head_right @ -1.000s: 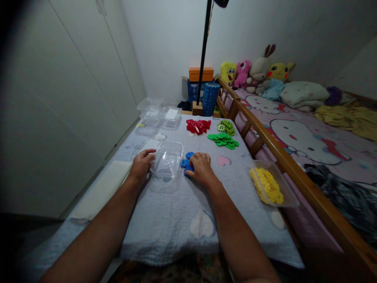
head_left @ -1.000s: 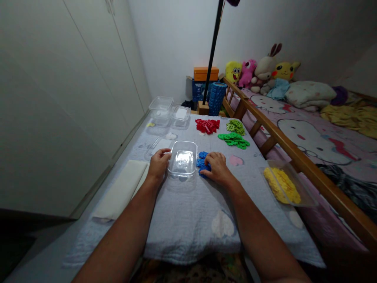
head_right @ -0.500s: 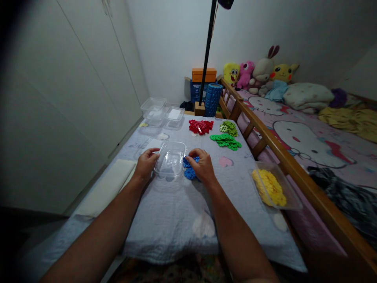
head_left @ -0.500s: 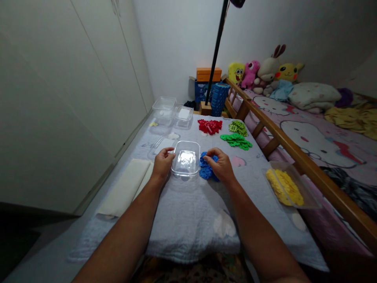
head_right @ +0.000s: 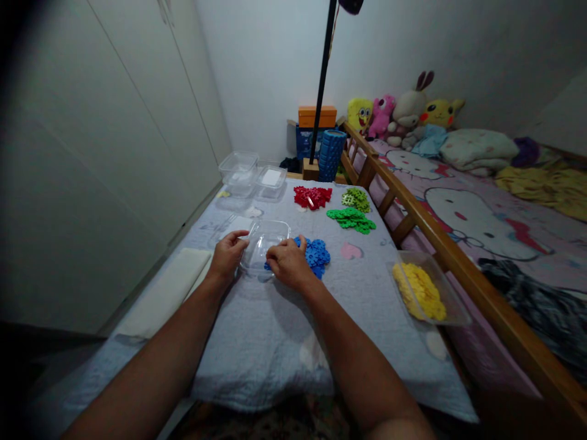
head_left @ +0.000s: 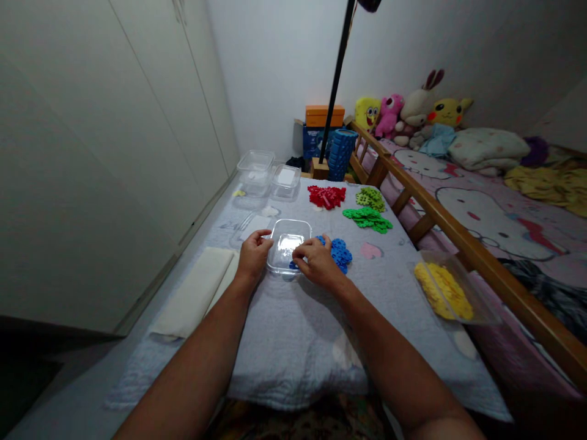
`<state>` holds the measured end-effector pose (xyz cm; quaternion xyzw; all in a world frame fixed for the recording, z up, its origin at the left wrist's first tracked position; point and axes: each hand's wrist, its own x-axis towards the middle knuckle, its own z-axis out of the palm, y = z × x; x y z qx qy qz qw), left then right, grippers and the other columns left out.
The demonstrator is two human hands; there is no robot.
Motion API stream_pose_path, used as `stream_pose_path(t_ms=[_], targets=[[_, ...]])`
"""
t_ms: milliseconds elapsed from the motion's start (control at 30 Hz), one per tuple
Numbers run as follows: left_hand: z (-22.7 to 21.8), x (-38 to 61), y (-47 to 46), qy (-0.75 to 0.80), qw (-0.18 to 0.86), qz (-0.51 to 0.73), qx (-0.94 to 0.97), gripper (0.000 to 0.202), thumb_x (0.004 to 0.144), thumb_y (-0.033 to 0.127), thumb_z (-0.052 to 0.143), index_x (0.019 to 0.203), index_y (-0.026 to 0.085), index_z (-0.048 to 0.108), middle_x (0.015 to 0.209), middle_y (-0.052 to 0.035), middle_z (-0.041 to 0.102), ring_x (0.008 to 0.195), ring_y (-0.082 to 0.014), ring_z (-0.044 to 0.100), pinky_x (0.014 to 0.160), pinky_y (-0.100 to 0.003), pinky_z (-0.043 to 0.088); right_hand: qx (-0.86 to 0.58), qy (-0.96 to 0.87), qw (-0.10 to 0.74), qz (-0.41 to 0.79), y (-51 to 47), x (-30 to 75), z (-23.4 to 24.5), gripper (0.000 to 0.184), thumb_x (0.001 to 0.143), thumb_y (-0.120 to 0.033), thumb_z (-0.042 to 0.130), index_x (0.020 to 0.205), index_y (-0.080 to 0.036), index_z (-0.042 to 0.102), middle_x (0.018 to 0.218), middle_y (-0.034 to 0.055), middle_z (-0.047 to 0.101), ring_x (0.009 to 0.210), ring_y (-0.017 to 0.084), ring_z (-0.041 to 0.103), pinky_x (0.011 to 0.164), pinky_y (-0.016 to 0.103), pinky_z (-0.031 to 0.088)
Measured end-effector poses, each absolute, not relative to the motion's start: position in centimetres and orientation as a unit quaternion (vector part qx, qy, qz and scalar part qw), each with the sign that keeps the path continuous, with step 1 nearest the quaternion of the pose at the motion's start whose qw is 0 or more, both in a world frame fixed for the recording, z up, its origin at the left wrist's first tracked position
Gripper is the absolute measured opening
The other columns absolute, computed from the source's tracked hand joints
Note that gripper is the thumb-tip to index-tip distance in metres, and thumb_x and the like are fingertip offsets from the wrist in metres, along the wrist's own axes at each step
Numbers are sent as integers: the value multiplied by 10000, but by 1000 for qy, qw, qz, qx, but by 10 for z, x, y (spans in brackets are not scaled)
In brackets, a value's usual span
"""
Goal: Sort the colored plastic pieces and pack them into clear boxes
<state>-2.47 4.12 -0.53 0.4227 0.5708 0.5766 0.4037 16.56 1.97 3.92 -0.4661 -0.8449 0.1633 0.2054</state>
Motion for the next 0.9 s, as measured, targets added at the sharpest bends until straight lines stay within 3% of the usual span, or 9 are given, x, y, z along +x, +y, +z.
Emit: stream_pose_path(t_ms=[200, 367, 500, 667, 900], targets=[[-6, -24, 41, 569, 409, 578, 418, 421, 651, 345, 689, 1024, 150, 682, 595, 88, 417, 505, -85, 341, 511, -226, 281, -457, -852, 215, 140, 21, 168, 38, 153, 957, -227, 594, 940, -248, 745, 1012, 48, 729, 1123, 242, 580, 1182, 637, 100], [-7, -24, 41, 569, 408, 579, 419, 430, 653, 348, 693, 1031, 143, 688, 598, 84, 424, 513, -85, 346, 516, -224, 281, -496, -812, 289, 107, 31, 198, 42, 154, 938, -230, 584, 985, -244, 729, 1074, 64, 724, 1115, 253, 565, 1092, 486, 306], [-6, -24, 41, 570, 407, 576, 422, 435, 652, 346, 685, 1037, 142, 688, 596, 84, 421, 512, -86, 341, 519, -227, 282, -601, -763, 228, 64, 38, 235, 40, 186, 894, -305, 639, 1018, -228, 753, 1096, 112, 680, 1088, 311, 529, 953, 457, 377], [-6, -24, 41, 567, 410, 582, 416, 428, 651, 343, 691, 1029, 141, 687, 596, 85, 423, 509, -84, 342, 520, -226, 281, -628, -766, 124, 58, 36, 253, 31, 313, 809, -375, 752, 1088, -231, 751, 1129, 128, 642, 1095, 338, 513, 902, 438, 387], [-2, -23, 41, 557, 417, 595, 403, 425, 641, 332, 708, 1014, 130, 689, 639, 64, 484, 533, -85, 379, 527, -229, 298, -616, -766, 151, 105, 37, 250, 35, 192, 800, -264, 717, 986, -218, 730, 1054, 78, 690, 1036, 273, 555, 856, 371, 381]])
